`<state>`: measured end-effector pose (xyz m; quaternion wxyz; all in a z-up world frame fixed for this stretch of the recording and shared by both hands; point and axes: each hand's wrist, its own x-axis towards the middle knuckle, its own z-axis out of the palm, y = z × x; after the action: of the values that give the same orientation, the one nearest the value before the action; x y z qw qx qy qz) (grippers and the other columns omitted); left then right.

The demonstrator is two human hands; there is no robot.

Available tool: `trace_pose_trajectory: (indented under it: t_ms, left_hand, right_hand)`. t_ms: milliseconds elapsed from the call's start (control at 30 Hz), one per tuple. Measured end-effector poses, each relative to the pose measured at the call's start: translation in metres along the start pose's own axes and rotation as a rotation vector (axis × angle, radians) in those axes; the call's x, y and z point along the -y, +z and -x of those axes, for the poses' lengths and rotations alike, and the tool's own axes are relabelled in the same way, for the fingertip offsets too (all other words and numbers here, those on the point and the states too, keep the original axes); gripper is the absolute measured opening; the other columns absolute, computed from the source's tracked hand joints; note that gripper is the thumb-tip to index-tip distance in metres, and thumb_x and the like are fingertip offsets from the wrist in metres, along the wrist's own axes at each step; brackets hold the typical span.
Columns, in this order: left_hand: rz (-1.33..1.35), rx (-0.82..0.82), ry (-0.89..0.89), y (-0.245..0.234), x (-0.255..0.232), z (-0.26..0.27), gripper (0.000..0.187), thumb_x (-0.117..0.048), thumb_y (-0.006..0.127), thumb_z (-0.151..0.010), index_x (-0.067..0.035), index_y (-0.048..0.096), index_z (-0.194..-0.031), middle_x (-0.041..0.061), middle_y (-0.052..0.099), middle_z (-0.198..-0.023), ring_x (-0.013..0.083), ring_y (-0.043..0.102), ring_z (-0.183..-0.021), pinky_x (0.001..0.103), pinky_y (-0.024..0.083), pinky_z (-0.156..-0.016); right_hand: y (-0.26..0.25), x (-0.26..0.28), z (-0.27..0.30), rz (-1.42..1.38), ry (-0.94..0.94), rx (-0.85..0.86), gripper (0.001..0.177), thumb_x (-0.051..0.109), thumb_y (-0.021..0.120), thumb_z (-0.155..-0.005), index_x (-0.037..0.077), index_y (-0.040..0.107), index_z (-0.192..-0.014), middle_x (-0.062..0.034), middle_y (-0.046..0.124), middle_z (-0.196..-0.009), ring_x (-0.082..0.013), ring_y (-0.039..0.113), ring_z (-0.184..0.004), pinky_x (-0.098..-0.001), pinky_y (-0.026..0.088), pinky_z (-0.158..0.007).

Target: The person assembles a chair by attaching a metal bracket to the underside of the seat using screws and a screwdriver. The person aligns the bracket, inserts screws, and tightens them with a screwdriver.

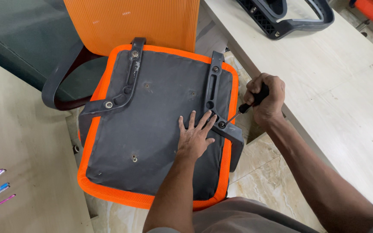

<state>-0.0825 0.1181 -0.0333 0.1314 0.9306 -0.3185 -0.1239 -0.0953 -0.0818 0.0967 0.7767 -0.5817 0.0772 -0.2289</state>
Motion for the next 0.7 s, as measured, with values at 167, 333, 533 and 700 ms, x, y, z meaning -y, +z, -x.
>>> trace_pose_trajectory:
  t_ms: [167, 333, 533, 700]
  left_hand:
    - [-0.014, 0.024, -0.011, -0.001, -0.001, -0.001, 0.082, -0.049, 0.066, -0.09, -0.042, 0.021, -0.158, -0.016, 0.01, -0.169, 0.029, 0.009, -0.156, 0.068, 0.003, -0.124]
    - [-0.024, 0.048, -0.023, -0.003, -0.002, 0.0, 0.082, -0.051, 0.064, -0.091, -0.043, 0.019, -0.159, -0.017, 0.007, -0.17, 0.0286, 0.007, -0.157, 0.068, 0.003, -0.125]
    - [-0.031, 0.062, -0.03, -0.005, -0.003, 0.001, 0.082, -0.051, 0.064, -0.092, -0.043, 0.018, -0.159, -0.017, 0.006, -0.17, 0.0282, 0.007, -0.157, 0.068, 0.003, -0.125]
    - [-0.035, 0.058, -0.028, -0.003, -0.002, 0.0, 0.083, -0.051, 0.064, -0.091, -0.044, 0.017, -0.159, -0.018, 0.006, -0.17, 0.0279, 0.007, -0.157, 0.068, 0.003, -0.124]
  right_hand:
    - [0.004, 0.001, -0.003, 0.07, -0.033, 0.136, 0.032, 0.026, 0.047, -0.086, 0.004, 0.046, -0.062, -0.0083, 0.043, -0.059, -0.0163, 0.036, -0.049, -0.0334, 0.034, -0.047]
    - [0.011, -0.002, -0.007, 0.126, -0.066, 0.23, 0.032, 0.024, 0.044, -0.087, 0.003, 0.047, -0.063, -0.0089, 0.042, -0.057, -0.0167, 0.038, -0.049, -0.0333, 0.034, -0.045]
    - [0.017, -0.008, -0.004, 0.144, -0.075, 0.301, 0.036, 0.025, 0.043, -0.087, 0.002, 0.048, -0.06, -0.0108, 0.046, -0.055, -0.0172, 0.04, -0.046, -0.0333, 0.036, -0.045]
    - [0.018, -0.012, -0.006, 0.131, -0.066, 0.321, 0.036, 0.024, 0.042, -0.087, 0.001, 0.047, -0.06, -0.0119, 0.047, -0.057, -0.0178, 0.04, -0.047, -0.0334, 0.035, -0.044]
